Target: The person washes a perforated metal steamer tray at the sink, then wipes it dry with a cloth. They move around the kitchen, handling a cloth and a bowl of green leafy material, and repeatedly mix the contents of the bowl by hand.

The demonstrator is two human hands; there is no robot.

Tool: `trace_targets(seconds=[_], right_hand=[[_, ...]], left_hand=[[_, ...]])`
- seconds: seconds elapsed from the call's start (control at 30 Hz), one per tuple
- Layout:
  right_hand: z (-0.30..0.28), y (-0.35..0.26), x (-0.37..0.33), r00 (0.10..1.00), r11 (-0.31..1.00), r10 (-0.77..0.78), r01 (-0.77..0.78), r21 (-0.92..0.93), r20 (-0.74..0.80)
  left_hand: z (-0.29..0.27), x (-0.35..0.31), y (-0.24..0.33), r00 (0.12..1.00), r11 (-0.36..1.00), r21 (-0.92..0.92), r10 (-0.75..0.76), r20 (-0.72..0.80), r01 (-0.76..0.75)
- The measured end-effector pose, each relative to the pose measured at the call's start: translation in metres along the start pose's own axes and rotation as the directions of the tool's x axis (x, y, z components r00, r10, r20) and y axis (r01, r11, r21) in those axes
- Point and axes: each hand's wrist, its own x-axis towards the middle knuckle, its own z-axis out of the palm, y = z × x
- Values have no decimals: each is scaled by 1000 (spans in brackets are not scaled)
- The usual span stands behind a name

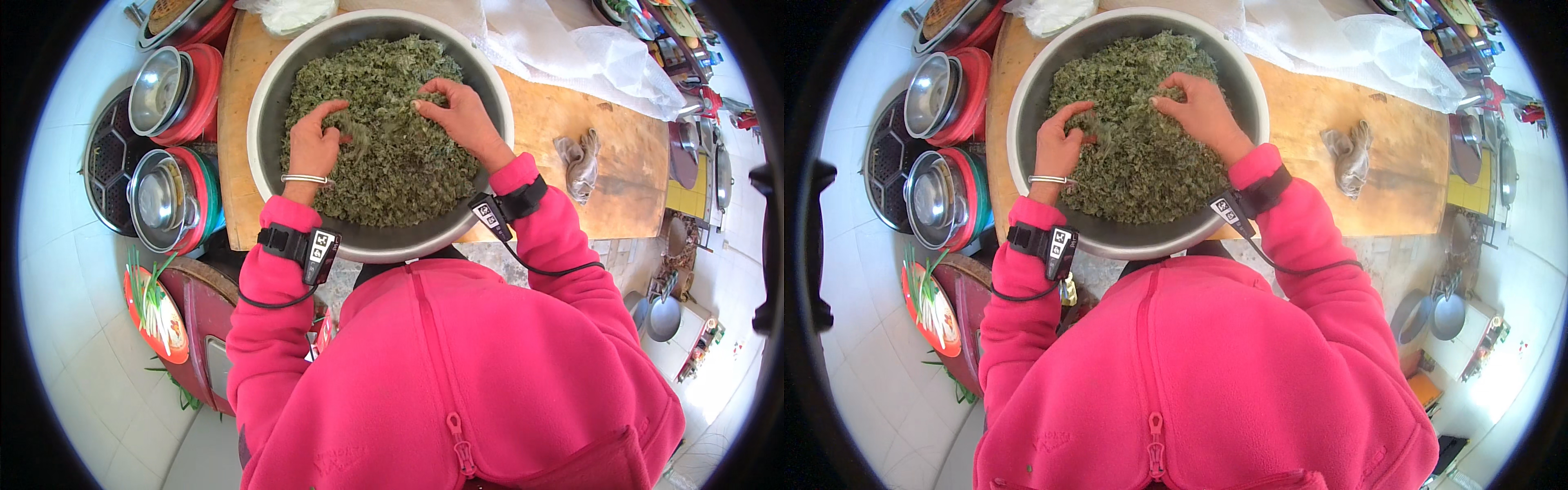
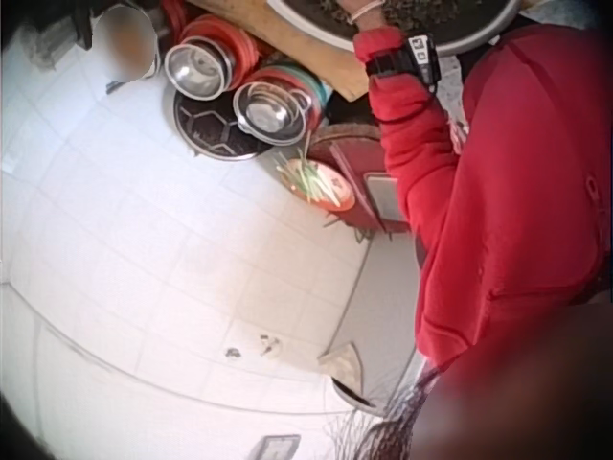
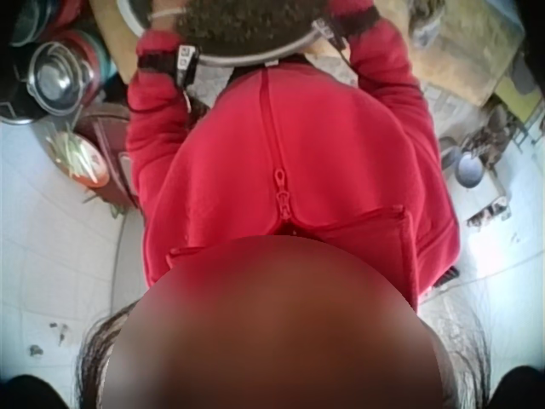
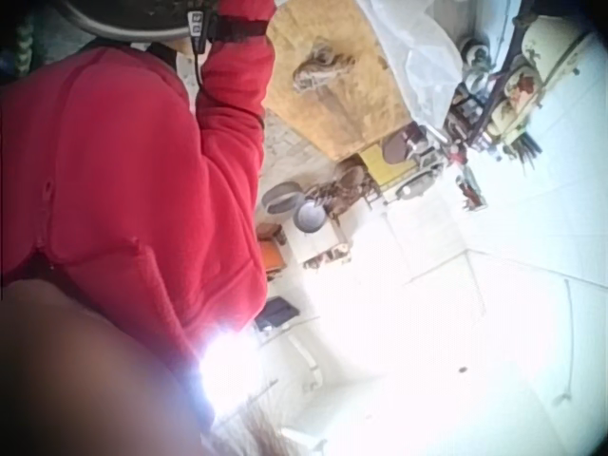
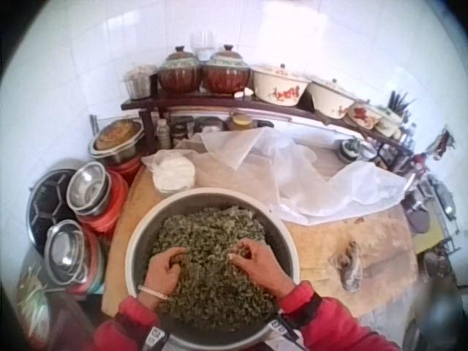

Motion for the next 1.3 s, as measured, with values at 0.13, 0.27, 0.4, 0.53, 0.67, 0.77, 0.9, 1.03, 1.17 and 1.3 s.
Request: trace_targets(seconds=[0.13, 0.27, 0.4, 0.53, 0.67, 0.77, 0.9, 1.03, 1.17, 1.3], right_hand=[[-13, 29, 2, 978, 982, -189, 186, 39, 84], [-22, 56, 4, 999, 934, -6, 20, -358, 41], [30, 59, 9, 984, 952, 155, -126, -279, 87], [78, 50, 10, 994, 988, -12, 28, -152, 109], [57, 37, 9, 985, 989, -5, -20, 145, 172], [25, 22, 14, 984, 954, -171, 156, 255, 40], [11, 6, 19, 991, 985, -25, 3, 174, 129], [16, 11, 16, 938, 718, 159, -323, 617, 307], [-3, 22, 9, 953, 872, 88, -214, 440, 290], [-20, 27, 0, 921, 985, 169, -166, -38, 351]], left_hand=[[-19, 12, -39, 952, 920, 248, 278, 132, -303], [-47, 38, -88, 997, 852, 524, 53, -50, -19], [-9, 65, -110, 987, 883, 445, -161, -11, 149], [9, 48, -86, 996, 916, 399, 16, 87, -50], [-19, 20, -44, 963, 957, 152, 222, 156, -245], [-40, 24, -20, 990, 989, 94, 109, 90, -117], [-41, 38, -12, 981, 975, 122, 190, -34, -184], [-25, 34, -31, 994, 951, -290, -111, 3, 107], [-39, 26, -42, 990, 995, -10, -101, 96, 102], [-43, -2, -31, 966, 793, 552, 194, 168, -256]])
